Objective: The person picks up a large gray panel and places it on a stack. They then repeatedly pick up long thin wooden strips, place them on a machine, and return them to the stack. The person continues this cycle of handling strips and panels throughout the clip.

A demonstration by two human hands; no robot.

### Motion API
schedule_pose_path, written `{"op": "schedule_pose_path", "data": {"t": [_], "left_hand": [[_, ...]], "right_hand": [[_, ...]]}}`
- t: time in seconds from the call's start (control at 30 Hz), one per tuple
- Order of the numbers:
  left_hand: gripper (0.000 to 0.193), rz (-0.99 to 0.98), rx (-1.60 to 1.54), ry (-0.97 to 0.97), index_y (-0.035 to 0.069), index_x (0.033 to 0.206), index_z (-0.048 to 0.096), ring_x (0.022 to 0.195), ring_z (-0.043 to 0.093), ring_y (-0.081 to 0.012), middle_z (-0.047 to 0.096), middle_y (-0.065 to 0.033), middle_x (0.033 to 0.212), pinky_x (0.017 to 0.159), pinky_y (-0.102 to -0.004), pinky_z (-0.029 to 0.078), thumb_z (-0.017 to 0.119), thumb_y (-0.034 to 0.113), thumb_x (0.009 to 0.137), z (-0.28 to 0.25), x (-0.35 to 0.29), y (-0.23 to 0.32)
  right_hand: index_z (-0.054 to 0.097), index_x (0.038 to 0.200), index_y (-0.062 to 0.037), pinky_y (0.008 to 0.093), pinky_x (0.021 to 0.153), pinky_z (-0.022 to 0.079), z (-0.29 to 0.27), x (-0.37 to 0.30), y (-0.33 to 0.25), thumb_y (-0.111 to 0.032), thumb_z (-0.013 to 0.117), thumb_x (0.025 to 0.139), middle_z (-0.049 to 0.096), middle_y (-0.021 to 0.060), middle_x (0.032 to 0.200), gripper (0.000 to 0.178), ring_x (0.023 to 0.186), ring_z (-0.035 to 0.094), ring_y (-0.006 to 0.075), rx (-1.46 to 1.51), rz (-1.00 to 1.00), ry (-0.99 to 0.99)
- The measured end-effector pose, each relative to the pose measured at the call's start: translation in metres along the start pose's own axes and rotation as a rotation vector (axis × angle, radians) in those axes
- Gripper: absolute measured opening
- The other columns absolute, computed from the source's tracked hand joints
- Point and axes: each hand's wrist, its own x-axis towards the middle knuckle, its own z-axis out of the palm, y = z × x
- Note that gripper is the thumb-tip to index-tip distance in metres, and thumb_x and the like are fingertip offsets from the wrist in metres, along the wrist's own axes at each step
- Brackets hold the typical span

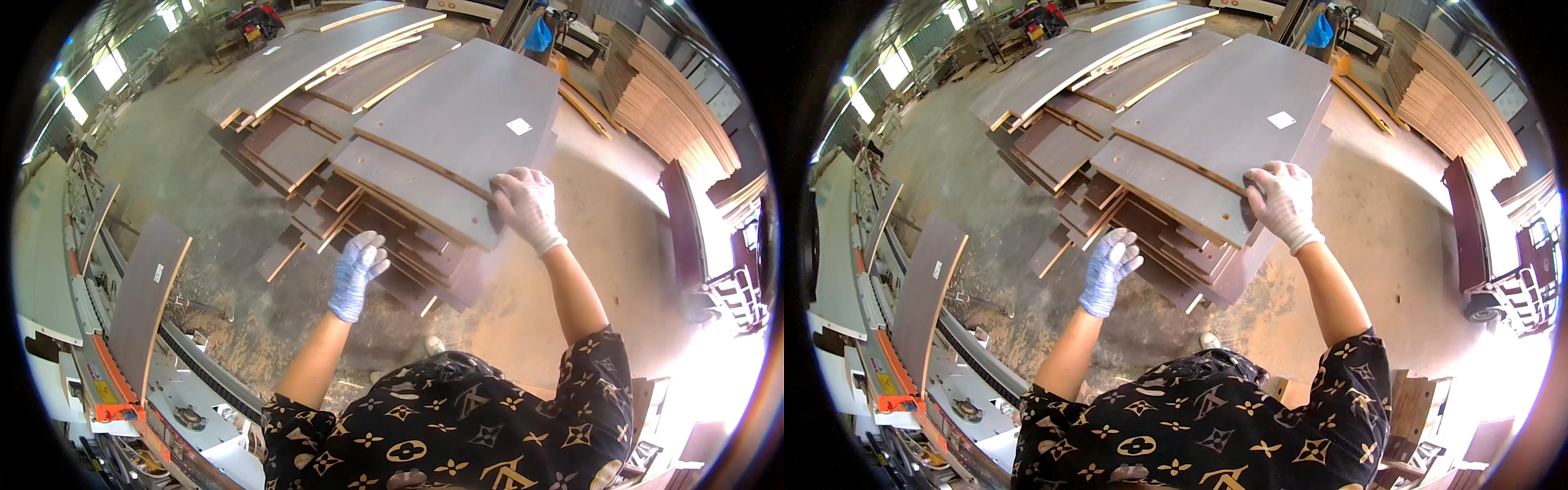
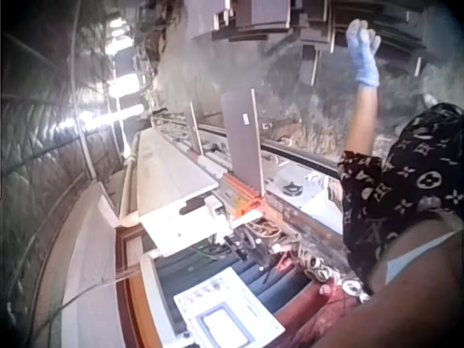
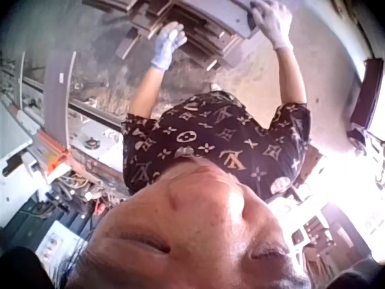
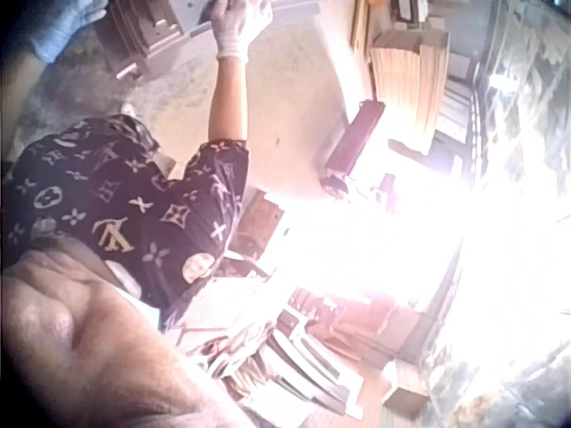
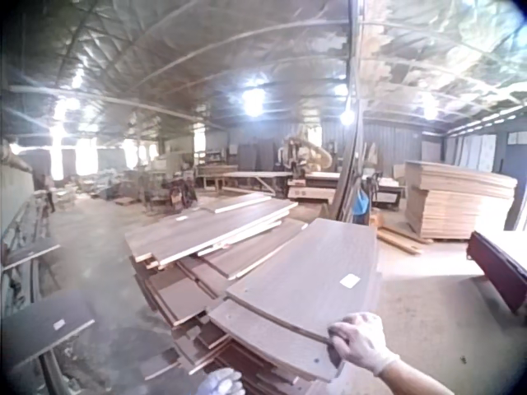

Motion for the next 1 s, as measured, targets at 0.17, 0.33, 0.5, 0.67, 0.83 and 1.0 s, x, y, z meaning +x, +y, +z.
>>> {"op": "schedule_pose_path", "data": {"t": [0.17, 0.33, 0.5, 0.67, 0.83, 1.0], "left_hand": [[0.029, -0.032, -0.133, -0.030, 0.010, 0.117, 0.049, 0.087, 0.060, -0.0127, 0.059, -0.0046, 0.107, 0.079, -0.0318, 0.054, 0.054, 0.015, 0.089, 0.035, -0.008, -0.034], [0.030, -0.077, -0.099, 0.074, 0.011, 0.116, 0.049, 0.090, 0.058, -0.0141, 0.057, -0.0053, 0.109, 0.083, -0.0340, 0.052, 0.056, 0.017, 0.088, 0.052, -0.043, -0.056], [0.035, -0.034, -0.101, 0.076, 0.010, 0.119, 0.047, 0.093, 0.056, -0.0140, 0.055, -0.0059, 0.112, 0.086, -0.0336, 0.050, 0.058, 0.017, 0.086, 0.066, -0.057, -0.074], [0.067, 0.253, 0.075, 0.067, 0.009, 0.132, 0.031, 0.110, 0.046, -0.0176, 0.040, -0.0106, 0.130, 0.093, -0.0340, 0.044, 0.069, 0.019, 0.078, 0.092, -0.056, -0.110], [0.054, 0.382, 0.115, 0.398, 0.003, 0.132, 0.033, 0.119, 0.041, -0.0234, 0.040, -0.0135, 0.131, 0.100, -0.0374, 0.035, 0.051, 0.028, 0.088, 0.104, -0.090, -0.109], [0.042, 0.467, -0.564, 0.488, 0.004, 0.121, 0.047, 0.104, 0.053, -0.0234, 0.055, -0.0096, 0.113, 0.093, -0.0384, 0.042, 0.048, 0.027, 0.087, 0.012, -0.167, -0.017]], "right_hand": [[0.065, 0.080, -0.0149, 0.0396, 0.072, 0.043, -0.003, 0.029, 0.016, -0.019, 0.055, 0.074, 0.061, 0.0062, 0.085, 0.012, 0.086, 0.057, 0.0251, -0.125, 0.012, -0.313], [0.065, 0.080, -0.0136, 0.0369, 0.067, 0.047, 0.004, 0.025, 0.034, -0.014, 0.052, 0.072, 0.062, 0.0084, 0.075, 0.015, 0.077, 0.060, 0.0246, -0.060, -0.162, -0.241], [0.066, 0.086, -0.0094, 0.0370, 0.070, 0.050, -0.008, 0.054, 0.032, -0.016, 0.048, 0.076, 0.066, 0.0126, 0.081, 0.022, 0.078, 0.064, 0.0267, 0.074, 0.077, -0.619], [0.066, 0.095, -0.0103, 0.0369, 0.077, 0.049, -0.033, 0.037, -0.043, -0.022, 0.049, 0.076, 0.065, 0.0148, 0.090, 0.028, 0.085, 0.063, 0.0293, 0.351, -0.174, -1.003], [0.063, 0.100, -0.0087, 0.0383, 0.076, 0.049, -0.059, 0.022, -0.071, -0.031, 0.057, 0.076, 0.064, 0.0142, 0.088, 0.033, 0.081, 0.062, 0.0300, 0.630, -0.535, -0.489], [0.046, 0.127, -0.0068, 0.0415, 0.090, 0.041, -0.048, 0.028, 0.106, -0.031, 0.063, 0.075, 0.056, 0.0174, 0.113, 0.060, 0.103, 0.053, 0.0332, -0.067, 0.062, -0.047]]}}
